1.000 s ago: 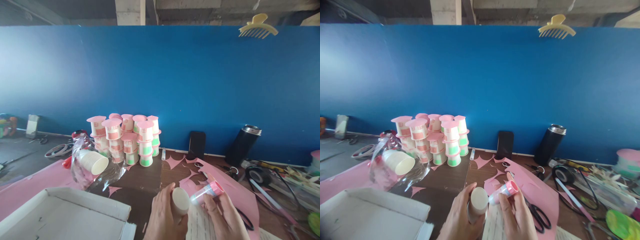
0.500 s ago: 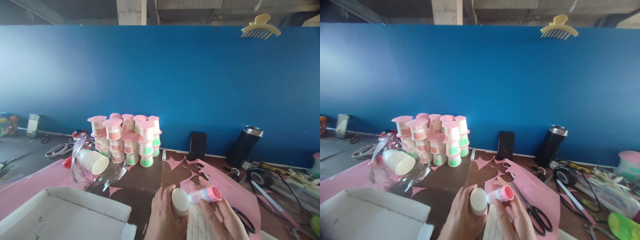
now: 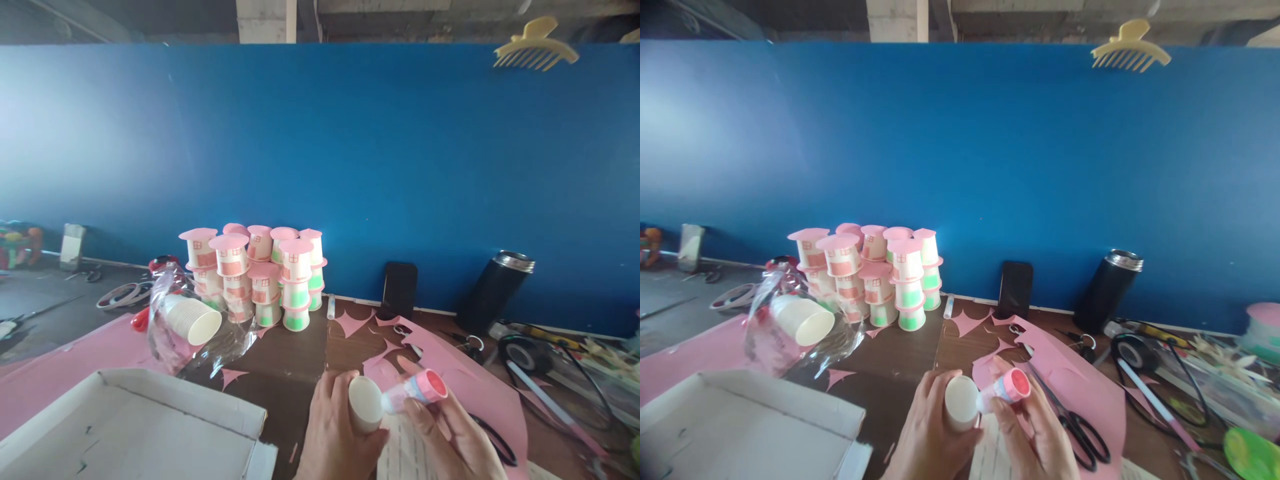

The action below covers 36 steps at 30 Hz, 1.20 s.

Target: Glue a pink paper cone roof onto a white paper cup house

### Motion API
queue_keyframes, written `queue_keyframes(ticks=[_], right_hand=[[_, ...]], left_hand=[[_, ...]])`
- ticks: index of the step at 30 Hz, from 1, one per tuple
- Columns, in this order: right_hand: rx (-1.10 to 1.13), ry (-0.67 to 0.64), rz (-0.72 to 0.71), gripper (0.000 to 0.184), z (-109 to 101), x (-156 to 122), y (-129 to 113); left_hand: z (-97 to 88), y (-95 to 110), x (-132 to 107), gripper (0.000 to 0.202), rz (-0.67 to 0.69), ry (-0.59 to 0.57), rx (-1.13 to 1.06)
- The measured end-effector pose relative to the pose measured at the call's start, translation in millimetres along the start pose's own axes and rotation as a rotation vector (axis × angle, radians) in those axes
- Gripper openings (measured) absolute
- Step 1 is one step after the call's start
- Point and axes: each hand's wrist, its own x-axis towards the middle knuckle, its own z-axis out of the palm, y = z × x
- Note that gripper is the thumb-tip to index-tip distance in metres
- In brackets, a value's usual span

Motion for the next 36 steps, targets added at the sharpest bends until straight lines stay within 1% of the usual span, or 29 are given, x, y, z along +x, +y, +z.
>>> queue_keyframes(ticks=[4,7,10,12,15,17,21,23,26,29,30,32,36], right_hand=[[-0.172,0.004,-0.075,0.032,-4,-1,4],[-0.221,0.008,-0.105,0.028,-5,-3,7],[-0.178,0.055,-0.083,0.031,-4,-3,9],[-0.134,0.069,-0.047,0.036,-4,-4,10],[-0.085,0.05,-0.005,0.048,-3,-4,9],[-0.073,0.023,-0.002,0.054,-2,-4,8],[-0.157,-0.044,-0.084,0.046,1,-5,7],[-0.166,-0.049,-0.107,0.043,3,-6,3],[-0.073,0.016,-0.048,0.045,7,-10,-6],[0.037,0.056,-0.011,0.05,8,-13,-13],[0.024,0.05,-0.025,0.05,7,-13,-14],[-0.077,0.013,-0.08,0.047,4,-12,-10],[-0.309,-0.093,-0.26,0.041,-6,-10,12]], left_hand=[[2.3,-4,-1,0.057,0.055,0.044,0.03],[2.5,-5,-2,0.059,0.061,0.049,0.044],[1.5,-4,-2,0.059,0.06,0.045,0.053],[1.2,-2,-3,0.061,0.053,0.045,0.064],[1.5,-1,-5,0.065,0.046,0.04,0.074],[1.8,-1,-6,0.068,0.037,0.031,0.071],[0.3,-1,-5,0.068,-0.001,-0.012,0.027],[-1.8,0,-4,0.067,-0.031,-0.033,-0.001],[-5.7,5,0,0.064,-0.077,-0.049,-0.016],[-8.5,9,1,0.058,-0.08,-0.052,-0.006],[-8.8,10,1,0.057,-0.072,-0.052,-0.002],[-8.0,9,1,0.057,-0.054,-0.048,0.005],[-1.4,1,-2,0.067,-0.021,-0.012,0.032]])
